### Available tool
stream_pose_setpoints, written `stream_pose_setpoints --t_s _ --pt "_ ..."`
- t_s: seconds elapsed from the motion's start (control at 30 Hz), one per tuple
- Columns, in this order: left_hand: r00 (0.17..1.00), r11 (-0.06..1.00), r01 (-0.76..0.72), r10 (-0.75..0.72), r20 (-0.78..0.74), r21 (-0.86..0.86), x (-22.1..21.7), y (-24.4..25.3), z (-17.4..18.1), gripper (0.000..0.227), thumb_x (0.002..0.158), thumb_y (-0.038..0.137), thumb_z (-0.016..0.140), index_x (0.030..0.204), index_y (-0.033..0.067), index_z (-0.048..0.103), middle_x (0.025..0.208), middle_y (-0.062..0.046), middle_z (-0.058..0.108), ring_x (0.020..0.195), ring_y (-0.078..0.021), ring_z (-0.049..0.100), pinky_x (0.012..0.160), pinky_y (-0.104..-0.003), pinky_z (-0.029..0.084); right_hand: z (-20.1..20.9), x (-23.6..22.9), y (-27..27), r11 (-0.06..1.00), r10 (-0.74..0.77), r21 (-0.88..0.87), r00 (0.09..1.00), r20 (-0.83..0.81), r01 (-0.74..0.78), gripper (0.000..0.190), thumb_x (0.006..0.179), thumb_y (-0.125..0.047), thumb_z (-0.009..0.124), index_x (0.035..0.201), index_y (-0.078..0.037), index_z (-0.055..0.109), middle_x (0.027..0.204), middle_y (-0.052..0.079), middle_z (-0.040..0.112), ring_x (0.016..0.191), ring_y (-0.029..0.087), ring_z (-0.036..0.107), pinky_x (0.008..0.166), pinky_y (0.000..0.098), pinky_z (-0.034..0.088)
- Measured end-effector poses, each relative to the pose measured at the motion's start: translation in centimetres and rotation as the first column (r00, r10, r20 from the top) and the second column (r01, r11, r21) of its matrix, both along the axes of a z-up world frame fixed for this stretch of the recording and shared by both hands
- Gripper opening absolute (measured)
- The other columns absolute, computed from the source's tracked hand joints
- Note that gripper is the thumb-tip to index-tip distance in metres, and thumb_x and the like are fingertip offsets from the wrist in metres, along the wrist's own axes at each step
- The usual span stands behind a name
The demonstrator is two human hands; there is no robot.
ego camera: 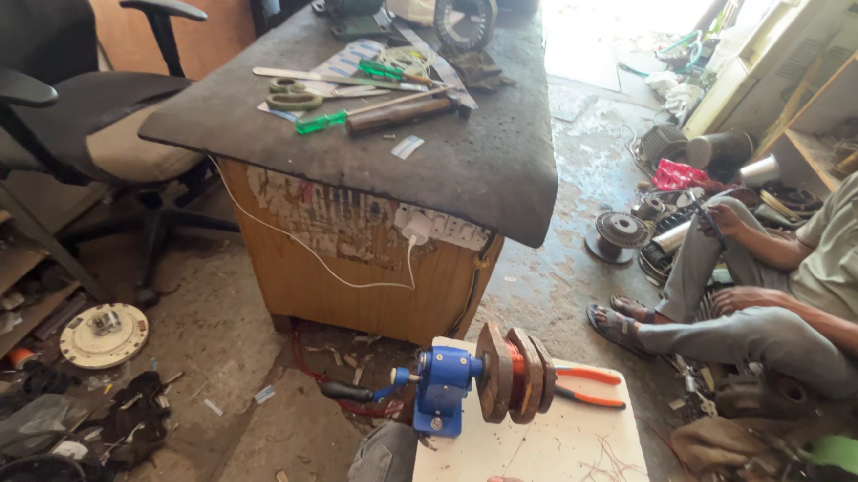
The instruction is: The person operates a manual wire winding machine to wrap copper wire around a motor stator core. They use a hand crank to rotate the core and a pair of pliers to adjust the wire tension and position. The person then removes the wound stator from the machine and inspects the copper coil.
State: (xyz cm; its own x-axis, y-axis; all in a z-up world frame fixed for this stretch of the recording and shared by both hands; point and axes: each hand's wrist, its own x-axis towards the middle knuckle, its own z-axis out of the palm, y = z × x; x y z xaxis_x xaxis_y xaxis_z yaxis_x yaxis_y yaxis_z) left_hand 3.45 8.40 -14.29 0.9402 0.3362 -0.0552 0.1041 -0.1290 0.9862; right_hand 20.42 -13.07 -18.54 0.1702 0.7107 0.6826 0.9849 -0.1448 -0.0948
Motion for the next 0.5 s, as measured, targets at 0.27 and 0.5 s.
stream_pose_setpoints --t_s 0.27,0.5 --pt "0.998 0.999 0.051 -0.051 -0.019 -0.011 -3.6 -0.5 -3.7 0.025 0.106 0.023 0.046 0.099 0.0094 0.066 0.102 -0.009 0.071 0.091 -0.0189 0.072 0.083 -0.031 0.057 7.0 -4.0 -1.9 0.958 -0.132 0.247 0.988 -0.081 0.148 0.02 0.091 -0.02 0.075 0.109 -0.014 0.068 0.098 0.01 0.073 0.097 0.025 0.073 0.088 0.0363 0.06" --pt "0.938 0.948 -0.039 -0.074 0.34 0.315 -2.5 5.7 8.6 0.027 0.109 0.023 0.04 0.105 0.0092 0.064 0.116 -0.012 0.074 0.103 -0.0224 0.076 0.093 -0.033 0.06 11.0 -7.6 -1.5 0.824 -0.416 0.135 0.749 -0.516 0.551 0.023 0.087 -0.006 0.072 0.11 -0.004 0.069 0.105 0.015 0.073 0.101 0.031 0.074 0.088 0.039 0.058"
